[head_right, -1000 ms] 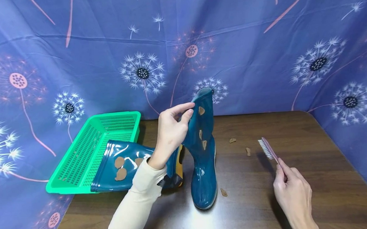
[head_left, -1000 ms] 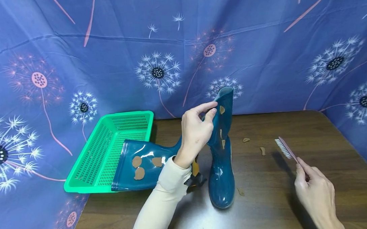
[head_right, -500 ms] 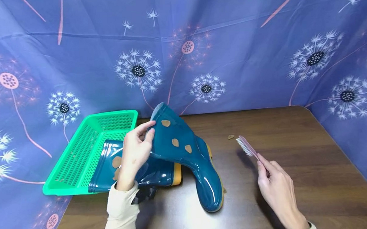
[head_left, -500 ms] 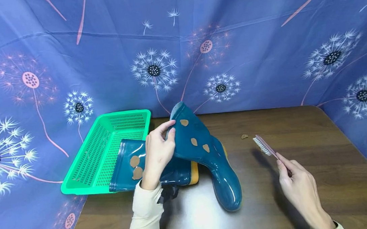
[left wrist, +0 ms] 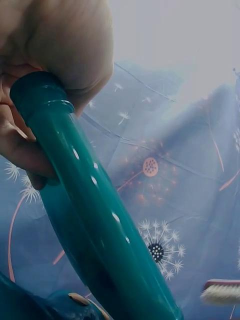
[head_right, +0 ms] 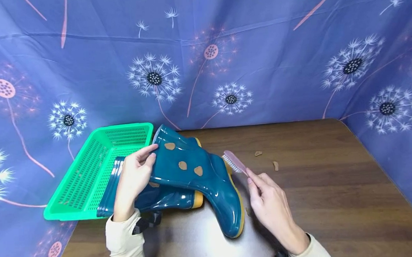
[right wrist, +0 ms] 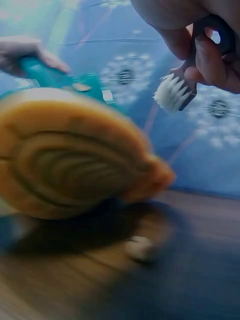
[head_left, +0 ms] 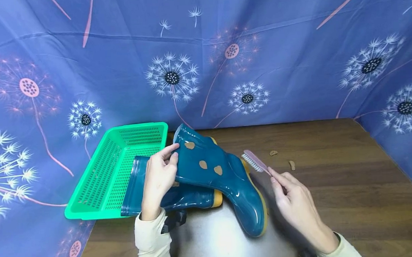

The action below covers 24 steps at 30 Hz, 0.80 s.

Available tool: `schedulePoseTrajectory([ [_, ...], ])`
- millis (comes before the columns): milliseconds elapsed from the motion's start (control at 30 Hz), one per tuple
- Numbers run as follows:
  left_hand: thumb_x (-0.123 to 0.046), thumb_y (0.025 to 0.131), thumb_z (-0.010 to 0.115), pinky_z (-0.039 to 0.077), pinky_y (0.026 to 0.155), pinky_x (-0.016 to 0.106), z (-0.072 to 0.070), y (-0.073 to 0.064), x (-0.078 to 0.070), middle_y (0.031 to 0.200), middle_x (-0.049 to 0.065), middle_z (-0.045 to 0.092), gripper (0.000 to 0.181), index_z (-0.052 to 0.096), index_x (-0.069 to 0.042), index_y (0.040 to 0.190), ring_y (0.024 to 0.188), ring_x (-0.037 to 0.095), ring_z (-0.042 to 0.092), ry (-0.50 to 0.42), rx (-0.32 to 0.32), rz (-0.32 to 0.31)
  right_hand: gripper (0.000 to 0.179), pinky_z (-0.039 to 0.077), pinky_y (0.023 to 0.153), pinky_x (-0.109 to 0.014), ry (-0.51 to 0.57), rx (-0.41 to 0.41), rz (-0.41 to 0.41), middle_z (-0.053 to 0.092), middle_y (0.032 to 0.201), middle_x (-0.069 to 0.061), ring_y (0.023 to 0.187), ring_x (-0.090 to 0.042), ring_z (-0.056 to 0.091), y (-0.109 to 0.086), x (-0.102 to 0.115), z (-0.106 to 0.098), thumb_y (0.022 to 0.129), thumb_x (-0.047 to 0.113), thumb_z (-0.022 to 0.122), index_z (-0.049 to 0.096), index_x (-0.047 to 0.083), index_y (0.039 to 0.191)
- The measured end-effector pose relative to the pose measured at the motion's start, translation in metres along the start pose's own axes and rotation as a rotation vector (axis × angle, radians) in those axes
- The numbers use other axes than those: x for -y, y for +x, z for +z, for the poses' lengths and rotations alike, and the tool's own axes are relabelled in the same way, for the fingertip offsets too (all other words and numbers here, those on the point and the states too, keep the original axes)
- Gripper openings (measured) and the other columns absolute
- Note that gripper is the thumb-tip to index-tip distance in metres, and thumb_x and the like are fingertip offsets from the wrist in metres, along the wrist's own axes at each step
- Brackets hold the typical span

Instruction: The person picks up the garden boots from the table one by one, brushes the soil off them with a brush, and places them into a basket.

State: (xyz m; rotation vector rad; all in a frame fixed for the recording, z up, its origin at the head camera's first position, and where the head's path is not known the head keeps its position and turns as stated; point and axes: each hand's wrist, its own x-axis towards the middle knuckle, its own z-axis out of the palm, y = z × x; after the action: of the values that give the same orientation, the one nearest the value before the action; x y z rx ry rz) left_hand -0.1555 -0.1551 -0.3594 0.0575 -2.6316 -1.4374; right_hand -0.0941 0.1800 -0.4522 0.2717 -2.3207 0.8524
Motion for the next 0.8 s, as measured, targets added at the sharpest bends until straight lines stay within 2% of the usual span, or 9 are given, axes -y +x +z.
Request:
schedulePoseTrajectory([
  [100, -0.019, 0.11, 0.054, 0.036, 0.05, 0.028, 0.0, 0.001, -0.001, 0.106, 0.016, 0.075, 0.038, 0.066, -0.016, 0.146, 0.058, 0.022, 0.049, 0.007, 0.017, -0.01, 0.037, 0.036, 0.05, -0.016, -0.008, 0.003, -0.124, 0.068, 0.087, 0.002, 0.061, 0.0, 0.045, -0.004, 0.014, 0.016, 0.091, 0.001, 0.073, 0.077, 0.004, 0.128],
  [167, -0.018, 0.11, 0.055, 0.036, 0.05, 0.028, 0.0, 0.002, -0.002, 0.108, 0.015, 0.076, 0.037, 0.067, -0.016, 0.146, 0.058, 0.021, 0.05, 0.005, 0.024, -0.009, 0.038, 0.037, 0.048, -0.016, -0.024, 0.035, -0.206, 0.068, 0.088, 0.0, 0.059, 0.0, 0.045, -0.007, 0.021, 0.025, 0.09, 0.002, 0.074, 0.078, 0.003, 0.127],
  [233, -0.018, 0.11, 0.055, 0.036, 0.05, 0.028, 0.0, 0.002, -0.003, 0.116, 0.015, 0.077, 0.037, 0.067, -0.017, 0.145, 0.056, 0.02, 0.048, -0.001, 0.03, -0.005, 0.038, 0.033, 0.045, -0.016, -0.074, 0.078, -0.245, 0.064, 0.085, 0.0, 0.056, 0.001, 0.039, -0.01, 0.025, 0.031, 0.089, 0.004, 0.073, 0.078, 0.004, 0.127],
  [333, -0.018, 0.11, 0.055, 0.039, 0.053, 0.029, 0.001, 0.003, -0.004, 0.137, 0.011, 0.073, 0.036, 0.068, -0.017, 0.144, 0.055, 0.019, 0.048, -0.021, 0.036, 0.003, 0.038, 0.029, 0.042, -0.02, -0.161, 0.087, -0.244, 0.058, 0.08, 0.001, 0.052, 0.001, 0.031, -0.013, 0.026, 0.035, 0.086, 0.005, 0.074, 0.08, 0.006, 0.123],
  [400, -0.018, 0.11, 0.055, 0.044, 0.058, 0.028, 0.0, 0.004, -0.004, 0.141, 0.011, 0.071, 0.036, 0.068, -0.018, 0.144, 0.056, 0.021, 0.052, -0.031, 0.038, 0.004, 0.04, 0.029, 0.042, -0.02, -0.153, 0.072, -0.233, 0.058, 0.081, 0.001, 0.052, 0.001, 0.032, -0.013, 0.026, 0.035, 0.085, 0.005, 0.075, 0.079, 0.008, 0.125],
  [467, -0.018, 0.11, 0.055, 0.053, 0.067, 0.03, 0.0, 0.004, -0.004, 0.142, 0.011, 0.07, 0.036, 0.068, -0.018, 0.144, 0.067, 0.021, 0.066, -0.041, 0.037, 0.004, 0.042, 0.031, 0.044, -0.017, -0.088, 0.073, -0.245, 0.06, 0.084, 0.002, 0.055, 0.002, 0.034, -0.013, 0.026, 0.035, 0.085, 0.002, 0.076, 0.079, 0.008, 0.127],
  [533, -0.018, 0.11, 0.055, 0.061, 0.081, 0.037, 0.0, 0.005, -0.004, 0.143, 0.01, 0.07, 0.036, 0.068, -0.019, 0.144, 0.088, 0.024, 0.077, -0.053, 0.035, 0.004, 0.043, 0.028, 0.046, -0.012, -0.035, 0.096, -0.262, 0.06, 0.085, 0.003, 0.057, 0.005, 0.033, -0.013, 0.027, 0.036, 0.086, 0.001, 0.076, 0.078, 0.008, 0.129],
  [633, -0.018, 0.11, 0.055, 0.062, 0.097, 0.047, 0.0, 0.005, -0.004, 0.144, 0.01, 0.069, 0.036, 0.068, -0.019, 0.144, 0.116, 0.026, 0.077, -0.073, 0.038, 0.004, 0.043, 0.026, 0.046, -0.011, -0.037, 0.106, -0.243, 0.059, 0.084, 0.005, 0.057, 0.006, 0.031, -0.011, 0.027, 0.036, 0.086, 0.001, 0.076, 0.078, 0.008, 0.129],
  [800, -0.019, 0.11, 0.056, 0.061, 0.098, 0.051, 0.001, 0.004, -0.004, 0.143, 0.011, 0.07, 0.037, 0.067, -0.019, 0.145, 0.12, 0.028, 0.075, -0.105, 0.053, 0.002, 0.042, 0.028, 0.046, -0.012, -0.03, 0.115, -0.216, 0.06, 0.084, 0.005, 0.058, 0.006, 0.033, -0.01, 0.027, 0.036, 0.087, 0.0, 0.078, 0.078, 0.007, 0.128],
])
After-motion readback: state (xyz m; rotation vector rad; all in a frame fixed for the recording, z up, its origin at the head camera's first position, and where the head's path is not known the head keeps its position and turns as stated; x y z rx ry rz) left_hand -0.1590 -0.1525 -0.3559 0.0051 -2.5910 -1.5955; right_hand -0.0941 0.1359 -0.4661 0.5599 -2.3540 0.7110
